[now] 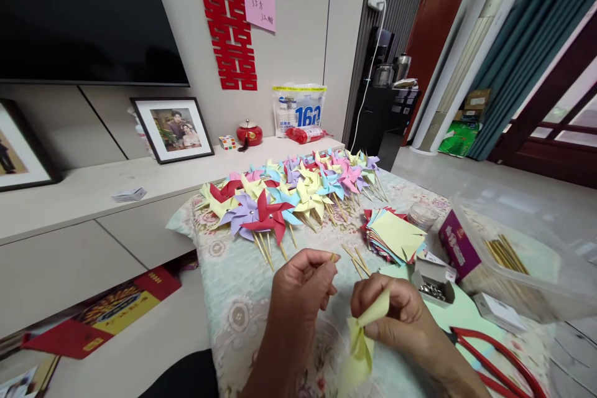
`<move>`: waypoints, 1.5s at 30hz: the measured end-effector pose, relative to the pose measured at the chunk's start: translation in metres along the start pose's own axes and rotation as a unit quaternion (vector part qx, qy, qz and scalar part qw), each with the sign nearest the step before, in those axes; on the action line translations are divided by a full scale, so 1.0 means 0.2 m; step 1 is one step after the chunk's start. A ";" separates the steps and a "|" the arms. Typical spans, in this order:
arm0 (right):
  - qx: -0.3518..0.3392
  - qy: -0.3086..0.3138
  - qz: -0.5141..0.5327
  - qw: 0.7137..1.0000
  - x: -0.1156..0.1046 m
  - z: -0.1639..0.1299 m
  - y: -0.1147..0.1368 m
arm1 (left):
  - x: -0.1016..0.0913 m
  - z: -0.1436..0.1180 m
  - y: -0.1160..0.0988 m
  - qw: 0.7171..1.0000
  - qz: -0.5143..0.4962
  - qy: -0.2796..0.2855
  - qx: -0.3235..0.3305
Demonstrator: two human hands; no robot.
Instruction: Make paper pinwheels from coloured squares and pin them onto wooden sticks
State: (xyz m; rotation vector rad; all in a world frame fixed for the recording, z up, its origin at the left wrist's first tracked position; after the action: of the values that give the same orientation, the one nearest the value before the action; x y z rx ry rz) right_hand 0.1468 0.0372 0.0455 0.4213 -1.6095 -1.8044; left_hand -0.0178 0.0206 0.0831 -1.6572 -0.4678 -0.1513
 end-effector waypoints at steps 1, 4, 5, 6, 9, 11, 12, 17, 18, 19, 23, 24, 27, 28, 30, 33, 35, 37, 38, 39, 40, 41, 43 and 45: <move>-0.015 -0.006 -0.008 1.000 0.00 0.00 0.01 | 0.00 0.00 0.01 1.000 0.018 -0.007 0.006; -0.075 -0.020 -0.047 0.996 0.01 0.02 0.05 | 0.01 0.01 0.03 0.998 0.051 -0.006 0.034; -0.100 -0.029 -0.065 0.992 0.01 0.02 0.06 | 0.02 0.01 0.04 0.998 0.053 -0.002 0.043; -0.124 -0.040 -0.086 0.988 0.01 0.03 0.07 | 0.02 0.01 0.06 0.997 0.052 0.001 0.050; -0.178 -0.087 -0.172 0.965 0.00 0.03 0.09 | 0.03 0.00 0.10 0.997 0.050 0.016 0.056; -0.199 -0.116 -0.226 0.947 -0.01 0.02 0.09 | 0.04 0.00 0.11 0.996 0.066 0.032 0.058; -0.209 -0.128 -0.244 0.938 -0.01 0.02 0.09 | 0.04 0.00 0.12 0.994 0.080 0.041 0.067; -0.254 -0.181 -0.294 0.903 0.00 0.02 0.11 | 0.05 -0.02 0.08 0.971 0.163 0.090 0.150; -0.262 -0.187 -0.302 0.897 0.00 0.02 0.12 | 0.05 -0.03 0.08 0.968 0.171 0.099 0.156; -0.267 -0.190 -0.309 0.893 0.01 0.02 0.13 | 0.05 -0.03 0.07 0.966 0.176 0.107 0.154; -0.275 -0.199 -0.327 0.882 0.01 0.02 0.15 | 0.05 -0.03 0.08 0.975 0.155 0.117 0.108; -0.276 -0.200 -0.330 0.880 0.01 0.02 0.15 | 0.05 -0.03 0.08 0.978 0.148 0.114 0.098; -0.276 -0.203 -0.335 0.878 0.01 0.02 0.15 | 0.06 -0.04 0.08 0.980 0.139 0.109 0.087; -0.275 -0.203 -0.336 0.877 0.01 0.02 0.15 | 0.06 -0.04 0.08 0.980 0.139 0.111 0.086; -0.274 -0.201 -0.339 0.877 0.01 0.02 0.15 | 0.06 -0.04 0.08 0.979 0.141 0.118 0.084; -0.269 -0.200 -0.337 0.880 0.01 0.02 0.15 | 0.05 -0.04 0.08 0.980 0.140 0.116 0.080; -0.264 -0.203 -0.333 0.882 0.01 0.02 0.15 | 0.05 -0.04 0.08 0.981 0.135 0.115 0.074; -0.259 -0.204 -0.331 0.884 0.01 0.02 0.15 | 0.06 -0.04 0.08 0.982 0.129 0.116 0.068; -0.258 -0.204 -0.330 0.885 0.01 0.02 0.15 | 0.06 -0.04 0.08 0.983 0.127 0.115 0.067; -0.256 -0.204 -0.329 0.886 0.01 0.02 0.15 | 0.06 -0.04 0.08 0.984 0.125 0.113 0.066; -0.255 -0.205 -0.327 0.887 0.01 0.02 0.15 | 0.07 -0.05 0.08 0.984 0.124 0.110 0.066; -0.255 -0.205 -0.327 0.886 0.01 0.02 0.15 | 0.07 -0.05 0.07 0.984 0.125 0.107 0.068; -0.258 -0.205 -0.327 0.886 0.01 0.02 0.15 | 0.07 -0.05 0.07 0.982 0.137 0.102 0.078; -0.257 -0.202 -0.327 0.887 0.01 0.02 0.15 | 0.07 -0.05 0.07 0.977 0.162 0.101 0.099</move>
State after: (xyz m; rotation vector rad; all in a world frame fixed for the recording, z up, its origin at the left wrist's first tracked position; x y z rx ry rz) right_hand 0.1510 0.0380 0.0765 0.3735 -1.2166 -2.8959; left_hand 0.0013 0.0118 0.0773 -1.4807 -0.0516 -0.0286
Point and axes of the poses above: each hand's wrist, its own z-axis towards the middle knuckle, its own x-axis out of the palm, y = z × x, the point moved 2 cm from there along z, towards the middle knuckle, and after that the axes turned 3 degrees about y, right-handed, at the moved point
